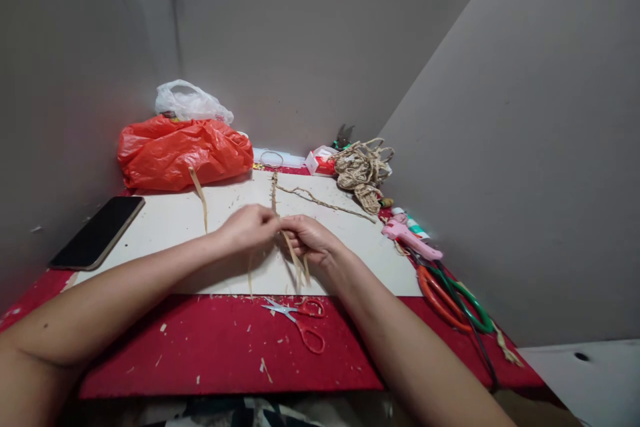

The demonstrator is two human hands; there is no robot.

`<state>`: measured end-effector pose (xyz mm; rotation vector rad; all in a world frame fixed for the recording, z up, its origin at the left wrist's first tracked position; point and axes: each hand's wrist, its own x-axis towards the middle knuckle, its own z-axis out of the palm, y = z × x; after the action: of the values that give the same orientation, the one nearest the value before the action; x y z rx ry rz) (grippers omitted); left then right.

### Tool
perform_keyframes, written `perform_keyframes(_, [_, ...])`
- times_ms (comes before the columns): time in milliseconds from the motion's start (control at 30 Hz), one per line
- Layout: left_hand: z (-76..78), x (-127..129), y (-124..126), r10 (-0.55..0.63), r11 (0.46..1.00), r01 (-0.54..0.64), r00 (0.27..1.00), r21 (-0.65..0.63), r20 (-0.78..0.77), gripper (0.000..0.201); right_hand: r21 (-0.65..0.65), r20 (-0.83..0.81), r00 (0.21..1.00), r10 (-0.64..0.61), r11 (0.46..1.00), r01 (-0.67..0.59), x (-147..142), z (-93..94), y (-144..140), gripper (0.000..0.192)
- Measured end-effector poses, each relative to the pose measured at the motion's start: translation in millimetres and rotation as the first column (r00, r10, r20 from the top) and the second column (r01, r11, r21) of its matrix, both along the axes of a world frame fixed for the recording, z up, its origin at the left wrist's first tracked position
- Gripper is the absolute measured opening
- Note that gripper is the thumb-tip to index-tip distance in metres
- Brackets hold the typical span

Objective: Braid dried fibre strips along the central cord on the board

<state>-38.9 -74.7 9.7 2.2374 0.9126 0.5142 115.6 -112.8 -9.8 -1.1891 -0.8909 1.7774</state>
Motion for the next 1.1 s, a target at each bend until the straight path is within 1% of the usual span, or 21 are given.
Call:
perform_keyframes(33, [-1.0,0,9,0.107,0.994,-0.107,0.989,-0.003,0.098,0.025,0.000,-0.012,1.000,0.017,1.000,-0.017,2,0.9,0,0.013])
perform_keyframes(67, [-3.3,0,15,0.174,0.984,-0.165,0.971,-0.065,0.165,0.023,-0.001,-0.023,0.999,0.034,0.999,-0.034,3,1.5,0,0.013])
perform_keyframes(100, [-6.7,0,20,0.197,0.969,-0.160,0.960,-0.190,0.198,0.021,0.000,-0.030,0.998,0.047,0.999,-0.047,3,1.7,1,0.013])
perform_keyframes(133, [-10.8,1,21,0.181,0.933,-0.101,0.962,-0.346,0.206,0.020,0.001,-0.027,0.998,0.054,0.999,-0.053,3,1.5,1,0.013])
perform_keyframes(167, [-15.0,2,21,0.139,0.872,-0.018,0.968,-0.488,0.211,0.022,0.004,-0.016,0.998,0.054,0.999,-0.054,3,0.9,1,0.014])
perform_keyframes(200, [-19.1,3,19,0.097,0.804,0.051,0.972,-0.593,0.216,0.023,0.006,0.002,0.999,0.055,0.998,-0.055,3,0.2,1,0.014])
perform_keyframes(233, [-22.6,4,16,0.070,0.754,0.095,0.972,-0.650,0.223,0.025,0.008,0.026,0.998,0.056,0.998,-0.056,2,-0.7,1,0.014])
perform_keyframes(267, [-25.4,5,14,0.061,0.738,0.111,0.971,-0.666,0.229,0.026,0.014,0.053,0.997,0.061,0.998,-0.062,2,-1.6,1,0.014])
perform_keyframes(300, [-27.3,5,12,0.065,0.748,0.106,0.971,-0.655,0.231,0.026,0.023,0.080,0.995,0.066,0.997,-0.068,3,-2.4,2,0.014])
perform_keyframes(367, [-29.0,4,12,0.072,0.803,0.081,0.970,-0.591,0.230,0.026,0.043,0.135,0.987,0.083,0.995,-0.089,5,-3.3,2,0.016])
perform_keyframes(467, [-28.6,0,18,0.017,0.858,0.100,0.975,-0.504,0.223,0.025,0.057,0.252,0.963,0.100,0.991,-0.118,8,-2.1,1,0.020])
perform_keyframes(533, [-28.0,-1,21,0.004,0.875,0.101,0.976,-0.474,0.216,0.025,0.081,0.342,0.934,0.106,0.986,-0.142,10,-0.5,0,0.023])
perform_keyframes(633, [-28.3,-1,21,0.041,0.876,0.066,0.977,-0.477,0.210,0.023,0.148,0.477,0.871,0.116,0.966,-0.210,10,1.1,-1,0.026])
perform_keyframes(700, [-30.0,2,18,0.062,0.873,0.059,0.971,-0.485,0.230,0.021,0.179,0.589,0.798,0.125,0.943,-0.280,10,1.0,-1,0.026])
perform_keyframes(733, [-31.2,4,17,0.074,0.874,0.052,0.968,-0.483,0.238,0.020,0.188,0.655,0.746,0.123,0.929,-0.318,11,0.9,0,0.026])
perform_keyframes(833, [-35.5,8,13,0.136,0.888,-0.011,0.962,-0.460,0.239,0.017,0.201,0.839,0.541,0.053,0.895,-0.399,14,2.9,-2,0.026])
perform_keyframes(900, [-38.2,8,12,0.164,0.891,-0.039,0.957,-0.453,0.240,0.016,0.191,0.909,0.417,0.015,0.873,-0.449,18,8.8,-5,0.028])
perform_keyframes(933, [-39.3,8,12,0.167,0.891,-0.040,0.955,-0.452,0.245,0.015,0.186,0.930,0.369,0.001,0.862,-0.471,20,13.7,-8,0.029])
perform_keyframes(1000, [-41.6,8,13,0.166,0.890,-0.036,0.953,-0.454,0.252,0.015,0.201,0.953,0.298,-0.051,0.842,-0.501,21,27.5,-13,0.029])
perform_keyframes(1067, [-44.3,8,14,0.169,0.888,-0.033,0.951,-0.459,0.260,0.016,0.289,0.949,0.258,-0.182,0.829,-0.478,15,45.0,-14,0.026])
perform_keyframes(1100, [-45.8,8,15,0.167,0.886,-0.028,0.950,-0.462,0.263,0.015,0.355,0.930,0.259,-0.259,0.816,-0.456,8,53.8,-13,0.025])
